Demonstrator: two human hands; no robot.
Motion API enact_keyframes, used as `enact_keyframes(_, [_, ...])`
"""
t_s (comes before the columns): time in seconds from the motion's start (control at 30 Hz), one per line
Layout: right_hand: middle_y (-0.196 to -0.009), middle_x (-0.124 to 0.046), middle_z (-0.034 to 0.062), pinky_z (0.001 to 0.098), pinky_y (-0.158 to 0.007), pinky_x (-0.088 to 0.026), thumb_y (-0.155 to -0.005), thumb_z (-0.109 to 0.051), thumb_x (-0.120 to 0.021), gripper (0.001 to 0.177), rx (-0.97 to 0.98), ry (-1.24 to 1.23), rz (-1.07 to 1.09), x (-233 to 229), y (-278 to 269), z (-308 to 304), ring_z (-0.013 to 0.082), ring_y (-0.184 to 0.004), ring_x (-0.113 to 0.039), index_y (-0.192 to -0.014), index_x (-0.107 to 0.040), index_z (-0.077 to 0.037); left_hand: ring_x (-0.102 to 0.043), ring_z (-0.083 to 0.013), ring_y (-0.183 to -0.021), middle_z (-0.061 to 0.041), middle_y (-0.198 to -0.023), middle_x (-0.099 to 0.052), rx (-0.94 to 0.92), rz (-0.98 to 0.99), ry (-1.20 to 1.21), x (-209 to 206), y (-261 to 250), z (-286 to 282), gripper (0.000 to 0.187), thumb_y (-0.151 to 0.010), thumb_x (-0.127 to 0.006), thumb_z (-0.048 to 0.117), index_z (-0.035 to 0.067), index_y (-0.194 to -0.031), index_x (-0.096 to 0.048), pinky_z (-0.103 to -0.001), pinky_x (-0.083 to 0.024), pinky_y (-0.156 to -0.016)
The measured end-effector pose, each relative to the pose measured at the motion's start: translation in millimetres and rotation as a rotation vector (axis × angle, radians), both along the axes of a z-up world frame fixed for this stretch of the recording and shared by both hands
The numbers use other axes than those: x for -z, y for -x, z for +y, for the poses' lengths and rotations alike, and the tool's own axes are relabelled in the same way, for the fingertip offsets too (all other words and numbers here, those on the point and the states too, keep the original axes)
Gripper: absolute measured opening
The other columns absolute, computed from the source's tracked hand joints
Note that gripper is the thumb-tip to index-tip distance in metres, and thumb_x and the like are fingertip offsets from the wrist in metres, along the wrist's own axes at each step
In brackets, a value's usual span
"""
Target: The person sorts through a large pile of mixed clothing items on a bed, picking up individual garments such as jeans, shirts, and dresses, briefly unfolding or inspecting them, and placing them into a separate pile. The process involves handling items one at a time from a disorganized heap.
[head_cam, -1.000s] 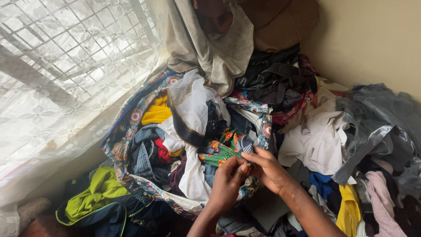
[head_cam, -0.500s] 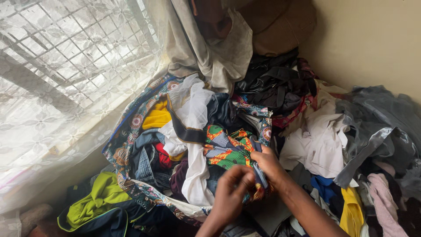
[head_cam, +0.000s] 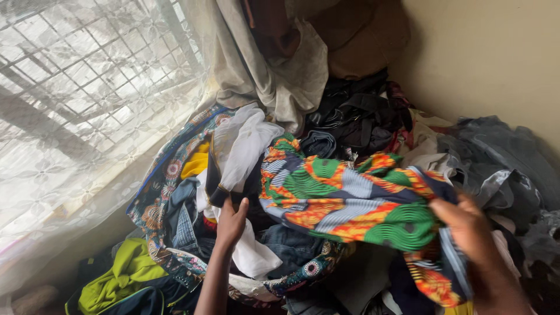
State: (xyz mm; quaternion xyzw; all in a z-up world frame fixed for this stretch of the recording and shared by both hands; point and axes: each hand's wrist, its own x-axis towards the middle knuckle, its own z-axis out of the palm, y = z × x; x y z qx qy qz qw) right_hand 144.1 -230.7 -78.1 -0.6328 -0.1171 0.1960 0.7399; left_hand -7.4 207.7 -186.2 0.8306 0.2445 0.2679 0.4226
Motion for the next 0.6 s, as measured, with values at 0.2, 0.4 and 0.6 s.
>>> enact_keyframes(0.2, [-0.097,-0.066,0.0121,0.0393,-0.083,-0.05,-0.076,-0.003,-0.055,0.043,0.082,0.252,0.212,35.0,44.7,-32.6,0.0227,-0.089,-0.064,-0.118,-0.058,-0.009,-0.062,-0.0222,-0.083,-0.015,-0.09,-0.067,-0.073,0.104,0.541,-14.0,-30.8,-83.1,0.049,-0.087,-0.057,0.043,-0.004,-0.102,-0.062,-0.035,-0.048,-0.078])
enact_keyframes(0.4, [-0.106,-0.068,0.019,0.0404,-0.088,-0.049,-0.074,0.016,-0.063,0.043,-0.341,0.014,-0.125,65.2,51.0,-103.9,0.0247,-0.099,-0.063,-0.115,-0.059,0.004,-0.051,-0.0186,-0.053,-0.007,-0.067,-0.051,0.007,-0.094,1.693,4.6,-55.3,-92.8,0.005,-0.076,-0.058,0.004,0.003,-0.077,-0.054,-0.032,-0.045,-0.053])
enact_keyframes(0.6, [-0.099,-0.074,0.0147,0.0352,-0.081,-0.049,-0.079,-0.003,-0.058,0.039,-0.159,0.731,0.032,-9.7,35.1,-48.8,0.0269,-0.091,-0.062,-0.117,-0.067,-0.003,-0.051,-0.0168,-0.049,-0.005,-0.061,-0.051,0.342,-0.42,1.786,-32.1,-42.2,-93.9,0.015,-0.069,-0.05,-0.01,0.004,-0.07,-0.045,-0.031,-0.048,-0.05])
